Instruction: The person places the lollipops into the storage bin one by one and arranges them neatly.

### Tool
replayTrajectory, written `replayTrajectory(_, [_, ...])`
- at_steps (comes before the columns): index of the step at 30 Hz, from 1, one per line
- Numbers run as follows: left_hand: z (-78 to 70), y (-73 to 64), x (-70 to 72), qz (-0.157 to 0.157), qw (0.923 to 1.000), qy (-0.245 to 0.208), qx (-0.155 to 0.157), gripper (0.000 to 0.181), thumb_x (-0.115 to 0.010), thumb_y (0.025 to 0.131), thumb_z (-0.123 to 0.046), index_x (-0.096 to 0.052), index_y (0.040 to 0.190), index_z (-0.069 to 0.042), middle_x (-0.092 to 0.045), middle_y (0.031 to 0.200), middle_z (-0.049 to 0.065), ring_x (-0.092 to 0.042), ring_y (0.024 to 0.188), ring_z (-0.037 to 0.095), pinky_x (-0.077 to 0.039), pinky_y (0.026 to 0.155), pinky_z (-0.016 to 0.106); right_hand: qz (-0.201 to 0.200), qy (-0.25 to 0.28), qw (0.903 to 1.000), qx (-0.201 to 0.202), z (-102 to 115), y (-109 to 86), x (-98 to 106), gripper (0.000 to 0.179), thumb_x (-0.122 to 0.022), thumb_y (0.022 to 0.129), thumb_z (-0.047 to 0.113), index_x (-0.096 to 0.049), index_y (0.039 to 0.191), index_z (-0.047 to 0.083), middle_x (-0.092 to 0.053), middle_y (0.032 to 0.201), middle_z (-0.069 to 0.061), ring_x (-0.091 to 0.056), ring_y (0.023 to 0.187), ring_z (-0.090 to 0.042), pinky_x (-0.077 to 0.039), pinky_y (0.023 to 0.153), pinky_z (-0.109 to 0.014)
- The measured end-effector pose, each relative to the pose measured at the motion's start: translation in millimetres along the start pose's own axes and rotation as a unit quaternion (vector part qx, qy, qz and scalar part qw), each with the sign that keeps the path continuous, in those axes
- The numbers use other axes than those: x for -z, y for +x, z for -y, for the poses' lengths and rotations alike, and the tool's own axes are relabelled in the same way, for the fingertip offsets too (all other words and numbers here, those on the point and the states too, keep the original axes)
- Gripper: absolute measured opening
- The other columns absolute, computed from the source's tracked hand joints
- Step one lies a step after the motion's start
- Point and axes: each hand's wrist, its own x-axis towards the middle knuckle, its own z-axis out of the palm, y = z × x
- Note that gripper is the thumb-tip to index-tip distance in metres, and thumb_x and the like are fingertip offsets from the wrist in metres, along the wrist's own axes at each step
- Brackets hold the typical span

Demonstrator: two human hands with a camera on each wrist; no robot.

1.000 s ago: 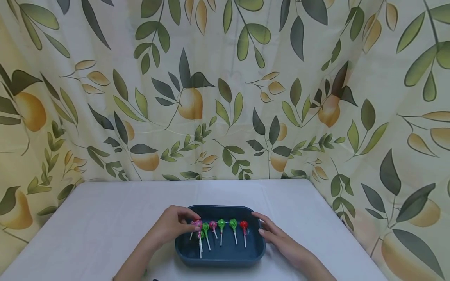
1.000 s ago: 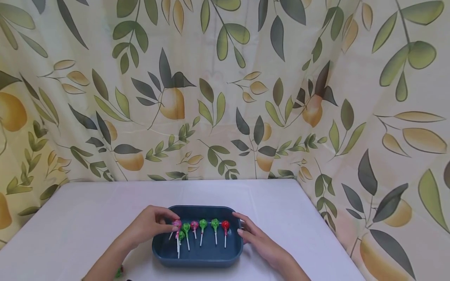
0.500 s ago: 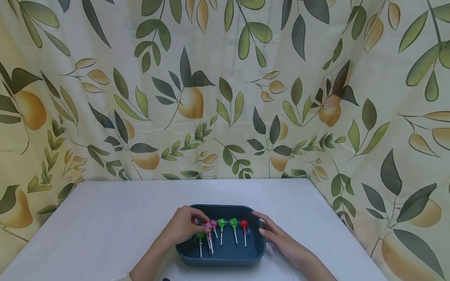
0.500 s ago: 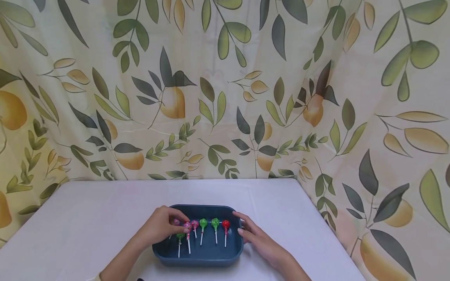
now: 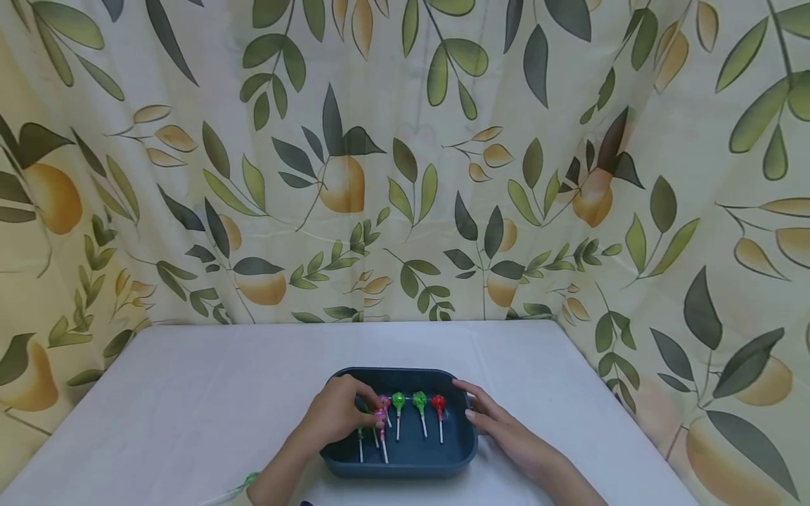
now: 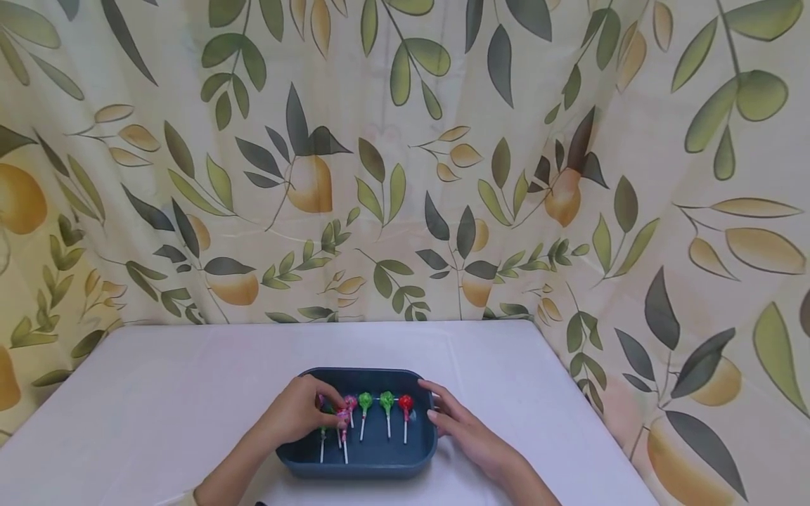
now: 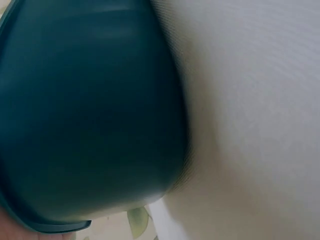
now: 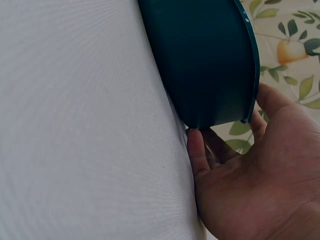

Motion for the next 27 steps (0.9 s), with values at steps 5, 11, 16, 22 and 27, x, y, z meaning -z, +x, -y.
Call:
replayTrajectory(5, [0.3,-1.0,-3.6,-0.014,0.999,0.042,0.003,0.015,-0.094,0.076,-0.023,-0.081,0.083,-0.022,-0.067,0.079,-0.013,-0.059,0.085,0.017,-0.051,0.071,0.04,-0.002,-0.001,1.0,-0.003,0,0.0,-1,0.056,-0.052,0.105,0.053,-0.036,0.158,0.044,-0.025,0.165,-0.023,-0.033,0.144,-0.05,-0.022,0.104,-0.079])
replayTrajectory(11, [1.3,-1.9,-7.7,-0.029,0.9967,0.075,0.005,0.015,-0.094,0.076,-0.024,-0.08,0.082,-0.022,-0.066,0.077,-0.014,-0.059,0.083,0.015,-0.051,0.071,0.041,0.002,-0.002,1.0,-0.002,-2,0.1,-1,0.057,-0.051,0.105,0.053,-0.035,0.159,0.043,-0.025,0.165,-0.023,-0.032,0.144,-0.05,-0.024,0.104,-0.079])
replayTrajectory(16, [0.7,-1.6,-10.2,-0.035,0.9944,0.099,0.01,0.016,-0.095,0.075,-0.026,-0.08,0.082,-0.023,-0.066,0.077,-0.015,-0.059,0.086,0.017,-0.051,0.077,0.048,0.008,-0.008,0.9999,0.007,-2,-0.1,1,0.056,-0.05,0.107,0.05,-0.034,0.16,0.043,-0.027,0.164,-0.022,-0.032,0.145,-0.047,-0.025,0.104,-0.078])
replayTrajectory(22, [3.3,-0.8,-13.9,-0.039,0.9936,0.105,0.014,0.017,-0.095,0.075,-0.026,-0.08,0.082,-0.023,-0.068,0.079,-0.013,-0.063,0.088,0.02,-0.053,0.078,0.051,0.005,-0.003,1.0,0.005,-2,0.6,1,0.055,-0.052,0.106,0.051,-0.035,0.158,0.045,-0.026,0.165,-0.022,-0.031,0.145,-0.05,-0.021,0.103,-0.081])
replayTrajectory(27, [3.6,-0.1,-14.6,-0.043,0.9939,0.101,0.013,0.016,-0.094,0.076,-0.023,-0.08,0.081,-0.022,-0.069,0.078,-0.013,-0.065,0.086,0.019,-0.053,0.076,0.049,0.006,-0.005,1.0,0.006,0,0.9,1,0.055,-0.051,0.106,0.051,-0.035,0.158,0.045,-0.025,0.165,-0.022,-0.029,0.146,-0.051,-0.021,0.104,-0.081])
